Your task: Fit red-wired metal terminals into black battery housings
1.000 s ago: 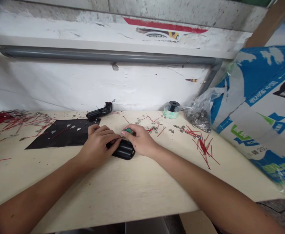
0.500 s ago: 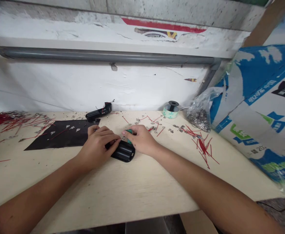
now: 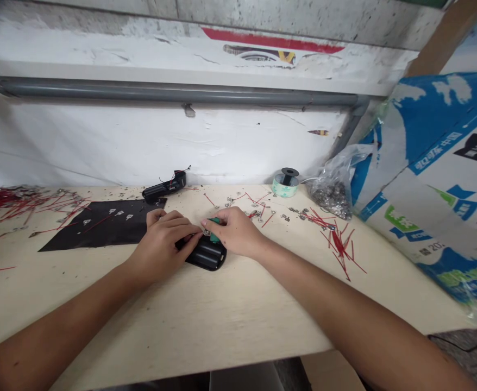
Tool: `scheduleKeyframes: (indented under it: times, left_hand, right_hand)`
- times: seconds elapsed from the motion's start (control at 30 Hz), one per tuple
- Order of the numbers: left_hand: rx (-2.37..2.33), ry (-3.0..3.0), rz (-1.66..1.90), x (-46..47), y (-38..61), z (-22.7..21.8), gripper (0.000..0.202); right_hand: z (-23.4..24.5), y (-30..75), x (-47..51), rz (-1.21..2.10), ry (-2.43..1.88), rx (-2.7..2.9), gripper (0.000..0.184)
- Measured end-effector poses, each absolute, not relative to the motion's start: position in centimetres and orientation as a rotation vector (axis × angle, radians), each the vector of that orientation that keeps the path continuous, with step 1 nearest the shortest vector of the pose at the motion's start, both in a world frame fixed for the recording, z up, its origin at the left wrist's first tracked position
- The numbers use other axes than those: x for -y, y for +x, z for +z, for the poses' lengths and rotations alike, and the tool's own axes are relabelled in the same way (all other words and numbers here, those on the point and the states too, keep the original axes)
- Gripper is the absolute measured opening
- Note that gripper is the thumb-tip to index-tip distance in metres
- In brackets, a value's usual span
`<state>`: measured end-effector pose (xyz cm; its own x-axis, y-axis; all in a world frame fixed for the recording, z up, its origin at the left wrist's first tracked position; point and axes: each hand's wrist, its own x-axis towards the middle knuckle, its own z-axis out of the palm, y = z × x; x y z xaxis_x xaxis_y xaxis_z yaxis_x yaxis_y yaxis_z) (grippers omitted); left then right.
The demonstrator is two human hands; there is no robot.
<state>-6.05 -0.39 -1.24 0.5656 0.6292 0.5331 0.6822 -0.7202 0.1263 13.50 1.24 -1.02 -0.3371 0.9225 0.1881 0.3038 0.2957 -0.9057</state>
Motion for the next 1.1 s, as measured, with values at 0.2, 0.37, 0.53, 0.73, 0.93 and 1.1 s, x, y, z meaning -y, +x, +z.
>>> scheduleKeyframes:
  times: [0.2, 0.37, 0.53, 0.73, 0.93, 1.1]
  left_hand:
    - [1.112, -2.704, -0.875, 0.3, -6.1, -1.2, 0.025]
    - [1.123, -2.718, -0.878, 0.4, -6.1, -1.2, 0.026]
    - [1.14, -2.727, -0.896, 0.5, -6.0, -1.3, 0.027]
    - [1.155, -2.712, -0.936, 0.4, -6.0, -1.4, 0.024]
    - [1.139, -2.7, -0.958, 0.4, -5.9, -1.5, 0.024]
    - [1.151, -2.704, -0.955, 0.4, -5.8, -1.4, 0.024]
  right_hand:
    - [-0.8, 14.0, -1.4, 1.146, -1.199, 1.82, 0.039]
    - [-1.2, 13.9, -1.5, 1.132, -1.145, 1.809, 0.04]
    - [-1.0, 13.2, -1.0, 1.204, -1.088, 1.676, 0.034]
    - [-0.7, 12.8, -0.6, 1.288, -1.079, 1.548, 0.033]
    - [-0.8, 12.8, -0.6, 1.261, -1.148, 1.52, 0.033]
    - [-0.9, 12.7, -0.6, 1.229, -1.162, 1.552, 0.029]
